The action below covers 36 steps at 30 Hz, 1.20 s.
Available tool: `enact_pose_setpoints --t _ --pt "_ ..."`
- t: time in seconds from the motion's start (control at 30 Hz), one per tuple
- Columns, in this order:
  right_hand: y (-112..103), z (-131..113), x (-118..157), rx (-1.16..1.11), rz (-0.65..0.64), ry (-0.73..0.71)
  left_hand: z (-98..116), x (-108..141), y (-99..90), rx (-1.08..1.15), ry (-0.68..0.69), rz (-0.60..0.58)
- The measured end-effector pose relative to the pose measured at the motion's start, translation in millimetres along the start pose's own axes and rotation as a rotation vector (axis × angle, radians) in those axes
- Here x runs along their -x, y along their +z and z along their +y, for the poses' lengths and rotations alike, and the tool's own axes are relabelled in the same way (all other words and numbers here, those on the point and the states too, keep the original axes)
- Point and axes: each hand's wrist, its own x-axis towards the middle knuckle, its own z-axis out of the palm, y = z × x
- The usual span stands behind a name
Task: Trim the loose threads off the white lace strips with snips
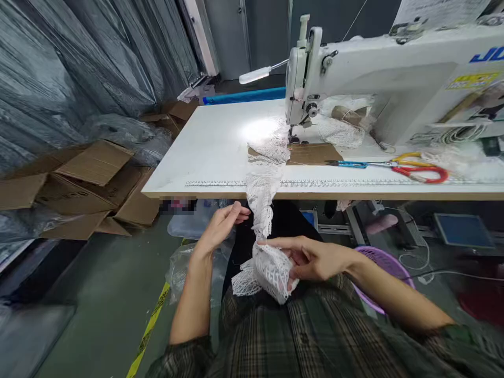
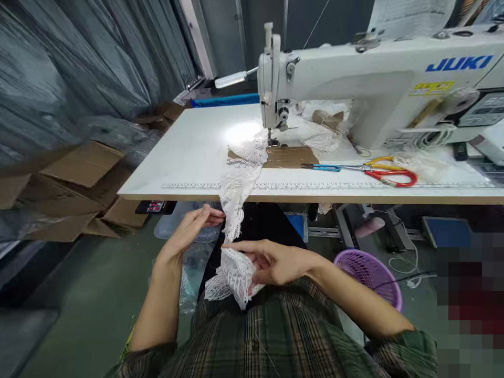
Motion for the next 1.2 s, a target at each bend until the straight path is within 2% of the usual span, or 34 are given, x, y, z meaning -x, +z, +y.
enact_pose_setpoints --t 0.07,0.17,0.33,0.4,0.47,0.53,0.63,0.67,0.7,0.73,0.77,0.83,0.9,0.97,1.07,1.13,1.2 --pt "1.5 5.0 8.3 -0.015 -0.097 -0.007 -8.5 -10.9 9.0 0.038 -0.038 0.001" --pt "3.0 10.0 21.7 -0.021 -0.140 -0.005 -20.2 -18.2 20.1 0.055 -0.048 0.019" --pt "-2.8 18.8 39.0 -0.039 0.025 0.069 -28.0 -15.1 33.5 -0.038 0.101 0.098" --pt "-5.7 23.6 40.1 -0.122 0.066 0.074 -24.5 -17.6 40.1 -0.102 0.182 0.134" --pt "-5.3 24.5 36.9 -0.185 0.069 0.069 -16.4 -22.7 48.8 -0.156 0.227 0.118" --pt "-0.3 18.1 30.1 -0.215 0.009 0.049 -4.0 -28.6 59.8 -0.144 0.232 0.004" --pt "10.8 -3.2 17.4 -0.192 -0.085 0.032 18.8 -38.7 76.5 0.047 0.163 -0.307" --pt "12.9 -10.9 13.5 -0.178 -0.078 0.026 26.8 -43.8 79.8 0.130 0.139 -0.372" --pt "13.2 -17.2 10.0 -0.172 -0.054 0.013 35.0 -50.5 80.6 0.208 0.134 -0.388" --pt "11.3 -21.3 6.9 -0.183 -0.024 -0.015 43.2 -59.0 78.0 0.280 0.160 -0.345" --pt "7.2 -22.5 4.1 -0.212 0.006 -0.060 51.8 -69.3 71.7 0.337 0.219 -0.251" --pt "-6.7 -15.0 -1.7 -0.297 0.058 -0.165 70.0 -94.2 47.2 0.402 0.435 0.063" --pt "-24.1 4.6 -8.4 -0.357 0.103 -0.220 88.9 -120.7 10.2 0.388 0.678 0.409" --pt "-40.3 31.0 -15.9 -0.328 0.095 -0.130 105.7 -144.1 -31.1 0.305 0.835 0.680" --pt "-56.5 67.6 -26.7 -0.192 0.062 0.049 120.7 -170.4 -80.6 0.250 1.122 0.973" --pt "-61.8 81.1 -31.5 -0.061 0.078 0.133 123.4 -186.4 -96.6 0.084 1.174 1.101" --pt "-64.0 81.1 -33.4 0.119 0.138 0.130 123.4 -206.9 -98.5 -0.203 1.082 1.176"
